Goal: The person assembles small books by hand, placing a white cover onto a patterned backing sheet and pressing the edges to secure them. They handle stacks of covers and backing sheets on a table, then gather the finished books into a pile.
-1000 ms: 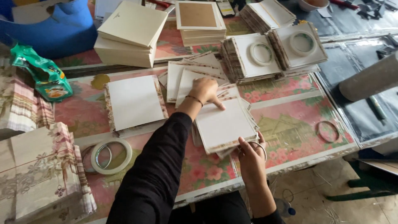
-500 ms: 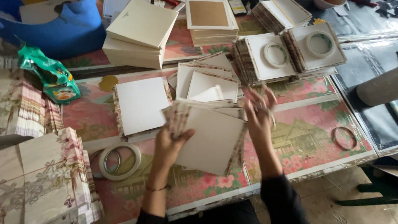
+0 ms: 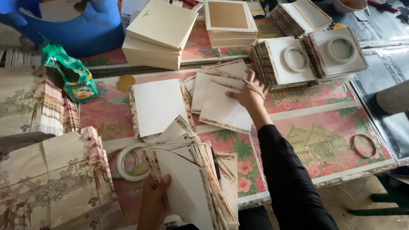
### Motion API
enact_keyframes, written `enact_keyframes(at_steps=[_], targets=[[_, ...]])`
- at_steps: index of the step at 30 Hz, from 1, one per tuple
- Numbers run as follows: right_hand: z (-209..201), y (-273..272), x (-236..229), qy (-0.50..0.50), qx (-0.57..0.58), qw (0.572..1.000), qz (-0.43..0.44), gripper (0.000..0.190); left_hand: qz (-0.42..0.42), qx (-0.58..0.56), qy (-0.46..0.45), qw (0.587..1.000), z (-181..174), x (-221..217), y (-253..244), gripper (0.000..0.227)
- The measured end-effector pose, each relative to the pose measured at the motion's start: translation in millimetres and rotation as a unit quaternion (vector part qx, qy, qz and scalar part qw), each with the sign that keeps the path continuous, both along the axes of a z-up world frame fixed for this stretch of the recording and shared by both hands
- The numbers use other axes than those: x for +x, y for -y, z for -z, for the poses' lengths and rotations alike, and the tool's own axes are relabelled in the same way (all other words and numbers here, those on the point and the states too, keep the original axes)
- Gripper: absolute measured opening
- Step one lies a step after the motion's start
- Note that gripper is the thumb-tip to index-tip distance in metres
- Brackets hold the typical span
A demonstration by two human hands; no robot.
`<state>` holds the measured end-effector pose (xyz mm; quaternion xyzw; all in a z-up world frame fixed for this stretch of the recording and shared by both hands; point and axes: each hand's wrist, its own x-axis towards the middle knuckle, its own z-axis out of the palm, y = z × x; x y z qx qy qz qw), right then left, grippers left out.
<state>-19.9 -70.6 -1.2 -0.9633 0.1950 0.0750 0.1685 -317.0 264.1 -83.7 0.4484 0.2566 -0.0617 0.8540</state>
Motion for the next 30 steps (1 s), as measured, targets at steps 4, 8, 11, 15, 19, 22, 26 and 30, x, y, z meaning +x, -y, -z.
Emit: enact_keyframes(at_steps=[4,8,11,15,19,22,26,30], targets=[[-5,10,-18,-0.053,-0.089,0.994,0.042,0.138,-0.011,-0.039,-0.010,0.999,-18,-4,1,0.046],[-9,28,-6,-0.145,-0.031,0.986,0.073,0.170,0.025,-0.009,-0.003,1.000,-30,4,2,0.049],[3,45,3,-0.061,0.060,0.994,0.071,0.142,0.049,0.024,-0.014,0.998,-37,8,5,0.057],[10,47,4,-0.024,0.107,0.994,0.028,0.134,0.025,0.037,-0.002,0.999,-12,4,8,0.049],[22,38,8,0.014,0.174,0.984,0.021,0.130,0.052,0.103,0.008,0.993,-10,5,7,0.047],[25,29,0,0.047,0.185,0.981,-0.017,0.116,0.081,0.155,0.005,0.985,-34,4,9,0.039],[29,17,8,0.044,0.150,0.988,-0.020,0.118,0.087,0.099,0.032,0.991,-41,3,9,0.048],[28,9,12,0.035,0.187,0.981,0.038,0.118,0.092,0.090,0.037,0.991,-51,2,10,0.044]])
